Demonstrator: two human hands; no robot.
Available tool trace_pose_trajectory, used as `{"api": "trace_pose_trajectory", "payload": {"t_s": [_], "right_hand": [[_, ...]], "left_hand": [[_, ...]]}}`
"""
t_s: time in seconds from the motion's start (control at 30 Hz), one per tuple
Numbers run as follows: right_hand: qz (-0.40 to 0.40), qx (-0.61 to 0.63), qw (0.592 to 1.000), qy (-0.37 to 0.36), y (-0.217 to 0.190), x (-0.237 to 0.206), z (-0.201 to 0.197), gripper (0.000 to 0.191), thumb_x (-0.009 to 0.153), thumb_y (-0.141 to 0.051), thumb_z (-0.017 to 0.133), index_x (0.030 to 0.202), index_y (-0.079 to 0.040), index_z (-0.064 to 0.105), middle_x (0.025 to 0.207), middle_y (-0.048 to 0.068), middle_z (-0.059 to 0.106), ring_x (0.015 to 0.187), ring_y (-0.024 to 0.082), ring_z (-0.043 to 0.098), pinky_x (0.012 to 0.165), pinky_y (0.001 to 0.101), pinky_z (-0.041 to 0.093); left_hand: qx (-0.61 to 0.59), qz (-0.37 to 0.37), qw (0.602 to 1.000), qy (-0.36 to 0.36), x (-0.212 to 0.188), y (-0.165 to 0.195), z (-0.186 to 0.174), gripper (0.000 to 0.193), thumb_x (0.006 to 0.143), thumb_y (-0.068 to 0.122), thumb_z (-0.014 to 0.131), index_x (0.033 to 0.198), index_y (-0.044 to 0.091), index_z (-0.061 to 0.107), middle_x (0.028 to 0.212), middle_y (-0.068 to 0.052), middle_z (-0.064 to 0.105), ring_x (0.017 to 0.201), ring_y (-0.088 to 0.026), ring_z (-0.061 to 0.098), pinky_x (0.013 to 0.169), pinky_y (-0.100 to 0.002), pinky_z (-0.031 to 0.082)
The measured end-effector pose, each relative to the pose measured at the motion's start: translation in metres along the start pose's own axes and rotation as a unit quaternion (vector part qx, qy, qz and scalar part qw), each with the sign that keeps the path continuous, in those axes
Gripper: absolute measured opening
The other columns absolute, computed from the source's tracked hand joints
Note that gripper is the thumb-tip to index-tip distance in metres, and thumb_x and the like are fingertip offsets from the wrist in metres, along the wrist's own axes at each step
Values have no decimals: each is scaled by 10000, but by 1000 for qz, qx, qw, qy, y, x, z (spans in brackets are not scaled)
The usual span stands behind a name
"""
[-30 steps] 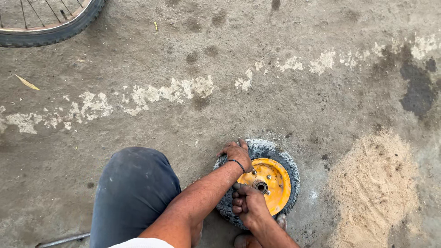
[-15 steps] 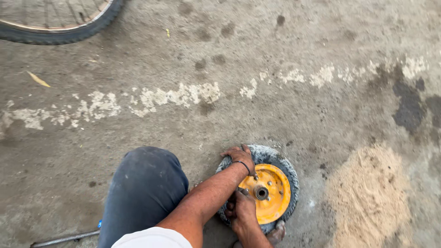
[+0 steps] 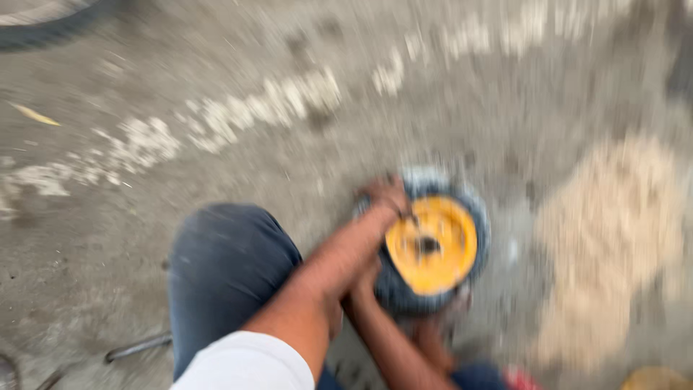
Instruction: The person sits on the floor and uses a metal tool to adjust the central hub of a small yellow-rimmed tire. They then attach an air hose to the valve stem and use a pressure gauge to inflate the tire.
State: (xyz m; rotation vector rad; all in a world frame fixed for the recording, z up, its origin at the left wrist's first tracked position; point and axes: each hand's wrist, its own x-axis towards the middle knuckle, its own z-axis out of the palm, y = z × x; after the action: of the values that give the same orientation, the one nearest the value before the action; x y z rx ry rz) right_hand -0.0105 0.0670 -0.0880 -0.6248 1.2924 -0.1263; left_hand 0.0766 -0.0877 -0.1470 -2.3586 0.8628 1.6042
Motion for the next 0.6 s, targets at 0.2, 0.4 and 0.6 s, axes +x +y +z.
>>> {"api": "trace_pose_trajectory", "payload": {"t_s": [0.2, 0.4, 0.6], "right_hand": [[89, 37, 989, -111, 82, 36, 6, 301, 924, -136, 700, 1194, -37, 610, 986, 154, 724, 814, 282, 706, 686, 404, 559], [3, -110, 992, -60, 103, 45, 3, 325, 917, -150, 759, 1188, -56, 607, 1001, 167, 728, 856, 307, 713, 731, 425, 563], [-215, -401, 887, 75, 105, 33, -49, 359, 910, -163, 818, 1183, -75, 603, 1015, 179, 731, 898, 332, 721, 776, 445, 568]], "left_hand": [[68, 45, 996, 45, 8, -1, 37, 1355, 730, 795, 773, 1613, 61, 53, 1532, -303, 375, 1406, -470, 411, 1031, -717, 420], [62, 52, 996, 43, -13, -2, 18, 1337, 761, 776, 754, 1622, 58, 26, 1493, -339, 414, 1401, -478, 428, 965, -687, 496], [37, 83, 994, 64, -23, -5, 27, 991, 759, 744, 757, 1436, 85, 459, 1421, -231, 534, 1273, -412, 554, 866, -639, 558]]}}
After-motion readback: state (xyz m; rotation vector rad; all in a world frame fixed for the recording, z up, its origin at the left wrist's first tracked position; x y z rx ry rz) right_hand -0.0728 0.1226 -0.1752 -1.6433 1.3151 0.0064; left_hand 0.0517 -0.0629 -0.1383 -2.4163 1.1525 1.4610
